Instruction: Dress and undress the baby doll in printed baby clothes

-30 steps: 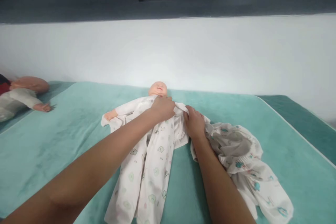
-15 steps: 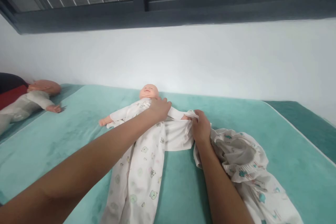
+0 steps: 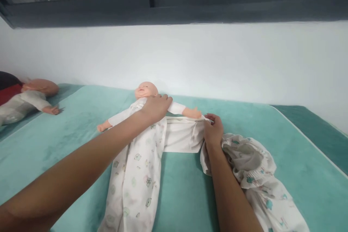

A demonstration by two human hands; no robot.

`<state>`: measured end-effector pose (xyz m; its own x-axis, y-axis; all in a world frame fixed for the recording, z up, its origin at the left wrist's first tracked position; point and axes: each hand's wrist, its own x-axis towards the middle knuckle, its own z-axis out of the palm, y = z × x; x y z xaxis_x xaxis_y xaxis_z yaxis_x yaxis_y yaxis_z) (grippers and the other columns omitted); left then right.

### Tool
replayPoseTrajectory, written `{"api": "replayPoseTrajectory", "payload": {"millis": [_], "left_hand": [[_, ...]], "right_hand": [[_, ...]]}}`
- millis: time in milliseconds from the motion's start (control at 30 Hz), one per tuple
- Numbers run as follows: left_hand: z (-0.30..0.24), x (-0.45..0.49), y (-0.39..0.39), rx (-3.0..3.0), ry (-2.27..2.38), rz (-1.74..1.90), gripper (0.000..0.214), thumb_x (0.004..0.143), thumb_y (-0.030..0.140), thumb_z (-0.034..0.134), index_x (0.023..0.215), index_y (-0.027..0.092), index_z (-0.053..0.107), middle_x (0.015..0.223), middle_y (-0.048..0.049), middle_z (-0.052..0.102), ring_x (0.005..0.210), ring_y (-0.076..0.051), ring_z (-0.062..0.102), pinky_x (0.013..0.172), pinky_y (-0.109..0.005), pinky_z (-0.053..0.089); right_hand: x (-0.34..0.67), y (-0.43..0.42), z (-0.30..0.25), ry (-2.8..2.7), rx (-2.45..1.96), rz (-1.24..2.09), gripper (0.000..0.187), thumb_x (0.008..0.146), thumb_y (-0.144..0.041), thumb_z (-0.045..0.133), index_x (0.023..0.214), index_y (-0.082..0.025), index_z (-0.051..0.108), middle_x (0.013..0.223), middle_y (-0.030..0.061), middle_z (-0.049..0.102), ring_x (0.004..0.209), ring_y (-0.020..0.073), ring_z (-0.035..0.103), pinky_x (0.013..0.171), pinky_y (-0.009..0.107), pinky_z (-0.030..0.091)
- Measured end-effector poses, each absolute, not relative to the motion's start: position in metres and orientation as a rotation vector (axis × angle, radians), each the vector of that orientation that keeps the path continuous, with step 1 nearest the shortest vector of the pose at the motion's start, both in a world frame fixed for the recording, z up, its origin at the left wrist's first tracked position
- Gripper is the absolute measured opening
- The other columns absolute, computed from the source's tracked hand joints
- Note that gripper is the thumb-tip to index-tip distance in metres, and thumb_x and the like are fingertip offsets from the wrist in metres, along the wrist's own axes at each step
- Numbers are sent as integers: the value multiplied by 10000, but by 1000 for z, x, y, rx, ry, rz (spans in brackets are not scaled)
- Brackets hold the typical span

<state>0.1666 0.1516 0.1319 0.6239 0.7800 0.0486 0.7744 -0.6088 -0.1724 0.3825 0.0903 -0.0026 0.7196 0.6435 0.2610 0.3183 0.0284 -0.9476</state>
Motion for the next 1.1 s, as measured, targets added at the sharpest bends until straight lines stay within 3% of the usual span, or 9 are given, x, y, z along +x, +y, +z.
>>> {"api": "replayPoseTrajectory", "payload": {"millis": [267, 433, 533, 633, 733, 833, 967, 1100], "left_hand": [[111, 206, 148, -2767, -1359, 67, 324, 854, 135, 548, 1178, 131, 541, 1170, -162, 608, 1129, -308, 558, 923, -456, 420], [105, 208, 133, -2848, -1297, 30, 287, 900, 302, 551, 1148, 160, 562, 1212, -137, 597, 1156, -283, 540, 953, -438, 418], [107, 170, 121, -2902, -1262, -273, 296, 948, 378, 445, 1127, 176, 568, 1203, -117, 604, 1153, -273, 533, 937, -423, 440], [103, 114, 117, -2862, -1465, -687, 288, 942, 312, 423, 1152, 180, 569, 1224, -110, 607, 1172, -271, 526, 968, -421, 443], [94, 64, 120, -2930, -1726, -1063, 353, 923, 293, 433, 1248, 193, 528, 1312, -88, 575, 1222, -240, 516, 1045, -391, 415], [89, 35, 124, -3067, -1947, -1178, 533, 883, 389, 523, 1372, 194, 439, 1437, -99, 487, 1288, -251, 483, 1085, -382, 389], [87, 25, 133, -3152, -1993, -1077, 710, 799, 480, 632, 1400, 166, 423, 1460, -135, 446, 1301, -295, 469, 1072, -390, 392], [79, 28, 138, -3069, -1848, -1042, 560, 775, 452, 653, 1233, 145, 556, 1249, -122, 579, 1150, -281, 552, 983, -386, 443]], "right_hand": [[376, 85, 8, -586, -1134, 636, 402, 621, -229, 663, 1019, -212, 608, 1029, 31, 694, 898, 186, 659, 771, 320, 518], [382, 84, 12, -544, -1123, 587, 230, 698, -261, 598, 926, -228, 590, 1000, 30, 684, 929, 189, 660, 711, 307, 527], [373, 77, 14, -711, -1308, 250, 191, 794, -345, 562, 919, -213, 621, 966, 46, 681, 947, 206, 643, 837, 386, 511], [349, 63, 16, -1149, -1404, 28, 262, 863, -399, 552, 1003, -209, 665, 1039, 73, 680, 1007, 233, 613, 941, 433, 457], [318, 56, 17, -1499, -1341, 226, 334, 895, -445, 542, 1133, -231, 638, 1170, 89, 653, 1110, 251, 580, 1005, 450, 421], [289, 68, 18, -1619, -1334, 376, 431, 874, -512, 559, 1210, -243, 599, 1325, 107, 564, 1255, 274, 479, 1087, 476, 346], [260, 97, 30, -1458, -1499, 444, 478, 782, -592, 621, 1087, -223, 628, 1215, 115, 559, 1182, 288, 469, 1061, 485, 344], [246, 107, 43, -1298, -1572, 491, 434, 687, -597, 683, 874, -211, 616, 1037, 71, 554, 1065, 269, 477, 1031, 451, 335]]}}
